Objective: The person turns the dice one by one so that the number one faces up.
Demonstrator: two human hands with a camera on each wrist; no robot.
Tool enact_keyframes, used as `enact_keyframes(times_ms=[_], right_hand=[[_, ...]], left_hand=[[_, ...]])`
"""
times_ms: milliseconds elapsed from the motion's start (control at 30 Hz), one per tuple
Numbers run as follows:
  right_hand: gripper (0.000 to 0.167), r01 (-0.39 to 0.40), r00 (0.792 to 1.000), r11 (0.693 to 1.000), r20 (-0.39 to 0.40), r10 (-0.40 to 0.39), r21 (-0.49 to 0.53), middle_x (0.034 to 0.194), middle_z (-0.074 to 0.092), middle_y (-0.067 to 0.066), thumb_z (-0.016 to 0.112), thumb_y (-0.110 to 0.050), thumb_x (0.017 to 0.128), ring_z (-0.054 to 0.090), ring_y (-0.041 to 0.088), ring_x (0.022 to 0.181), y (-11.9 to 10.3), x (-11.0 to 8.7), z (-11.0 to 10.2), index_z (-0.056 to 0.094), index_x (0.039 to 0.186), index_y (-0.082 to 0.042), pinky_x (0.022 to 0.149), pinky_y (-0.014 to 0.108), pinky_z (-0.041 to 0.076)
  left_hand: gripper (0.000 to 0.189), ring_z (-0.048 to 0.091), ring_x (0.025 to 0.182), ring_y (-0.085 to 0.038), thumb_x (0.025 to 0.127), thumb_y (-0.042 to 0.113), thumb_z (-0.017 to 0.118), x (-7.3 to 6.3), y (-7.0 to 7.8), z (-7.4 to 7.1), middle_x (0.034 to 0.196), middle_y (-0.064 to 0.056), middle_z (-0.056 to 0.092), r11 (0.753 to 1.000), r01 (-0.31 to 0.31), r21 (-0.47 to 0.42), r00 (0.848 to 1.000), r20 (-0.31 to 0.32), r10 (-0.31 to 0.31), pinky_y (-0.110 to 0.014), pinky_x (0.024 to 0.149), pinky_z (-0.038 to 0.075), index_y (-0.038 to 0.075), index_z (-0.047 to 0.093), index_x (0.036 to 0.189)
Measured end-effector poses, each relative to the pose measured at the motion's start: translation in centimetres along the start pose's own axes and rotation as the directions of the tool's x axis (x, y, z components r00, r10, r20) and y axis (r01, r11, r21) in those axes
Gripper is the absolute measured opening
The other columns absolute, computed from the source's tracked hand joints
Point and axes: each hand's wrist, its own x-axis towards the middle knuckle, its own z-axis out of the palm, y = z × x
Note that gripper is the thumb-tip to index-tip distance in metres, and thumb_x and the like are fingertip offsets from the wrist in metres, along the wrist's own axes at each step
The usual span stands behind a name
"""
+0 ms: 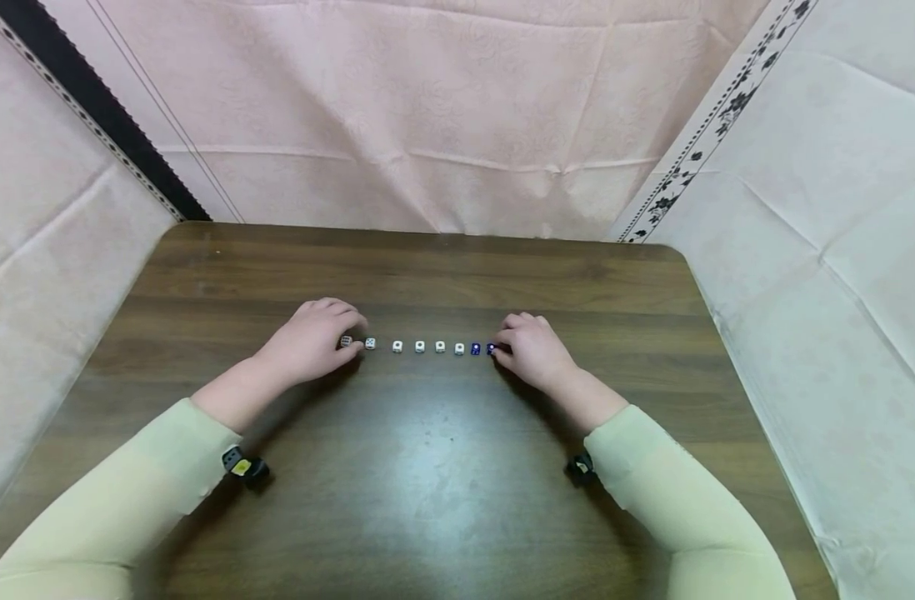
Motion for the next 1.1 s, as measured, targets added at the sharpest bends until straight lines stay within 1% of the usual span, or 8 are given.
enact_keyframes(times_ms=[100,200,300,467,800,967,1100], right_hand=[[0.016,-0.010,1.000,0.999,0.001,0.010,0.030,0.098,0.064,0.003,0.072,-0.021,0.091,0.059,0.025,0.095,0.2,-0.1,0.2,0.078,0.102,-0.011,0.087,0.048,0.044],[0.016,-0.017,1.000,0.998,-0.006,0.018,0.065,0.098,0.065,0.003,0.073,-0.020,0.091,0.060,0.024,0.095,0.4,-0.2,0.4,0.077,0.102,-0.011,0.088,0.048,0.044],[0.015,-0.023,1.000,0.996,-0.015,0.024,0.089,0.098,0.065,0.003,0.073,-0.020,0.091,0.060,0.024,0.094,0.5,-0.2,0.7,0.077,0.101,-0.011,0.087,0.048,0.044],[0.014,-0.024,0.999,0.995,-0.022,0.026,0.097,0.098,0.066,0.002,0.073,-0.022,0.091,0.060,0.023,0.096,0.7,-0.2,1.0,0.077,0.100,-0.012,0.089,0.047,0.044],[0.013,-0.012,0.999,0.996,-0.037,0.016,0.089,0.098,0.066,0.002,0.072,-0.020,0.091,0.060,0.023,0.096,0.6,-0.2,0.8,0.077,0.099,-0.012,0.087,0.046,0.044],[0.013,-0.011,0.999,0.996,-0.038,0.014,0.083,0.098,0.066,0.002,0.073,-0.021,0.091,0.060,0.023,0.096,0.6,-0.2,0.8,0.077,0.099,-0.012,0.087,0.045,0.043],[0.013,-0.011,0.999,0.997,-0.035,0.014,0.074,0.097,0.066,0.002,0.073,-0.021,0.090,0.060,0.023,0.096,0.6,-0.2,0.7,0.077,0.099,-0.012,0.087,0.045,0.043]], left_hand=[[0.027,0.048,0.126,-0.029,0.094,0.029,0.066,-0.3,-0.2,-0.2,0.121,-0.003,0.063,1.000,0.024,-0.014,1.000,-0.004,-0.024,-0.050,0.108,0.032,0.015,0.068,0.117],[0.028,0.049,0.126,-0.029,0.094,0.029,0.066,-0.4,-0.4,-0.2,0.121,-0.002,0.064,0.999,0.038,-0.018,0.999,-0.009,-0.039,-0.049,0.108,0.033,0.015,0.068,0.117],[0.027,0.049,0.125,-0.029,0.094,0.028,0.066,-0.5,-0.5,-0.2,0.120,-0.003,0.064,0.999,0.043,-0.022,0.999,-0.011,-0.043,-0.050,0.107,0.033,0.014,0.068,0.117],[0.027,0.049,0.125,-0.030,0.094,0.028,0.066,-0.5,-0.6,0.1,0.120,-0.004,0.064,0.999,0.044,-0.022,0.999,-0.007,-0.045,-0.051,0.107,0.034,0.014,0.068,0.117],[0.021,0.049,0.125,-0.031,0.094,0.029,0.067,-0.2,-0.5,0.2,0.118,-0.004,0.064,0.999,0.029,-0.017,1.000,0.008,-0.028,-0.051,0.107,0.033,0.016,0.070,0.109],[0.022,0.048,0.126,-0.031,0.094,0.030,0.068,0.1,-0.1,0.5,0.122,-0.006,0.063,1.000,0.017,0.002,1.000,0.025,-0.017,-0.051,0.108,0.033,0.016,0.071,0.110],[0.023,0.049,0.125,-0.031,0.095,0.030,0.067,0.5,0.1,0.9,0.122,-0.006,0.063,1.000,0.000,0.020,0.999,0.040,-0.001,-0.052,0.108,0.033,0.016,0.071,0.111]])
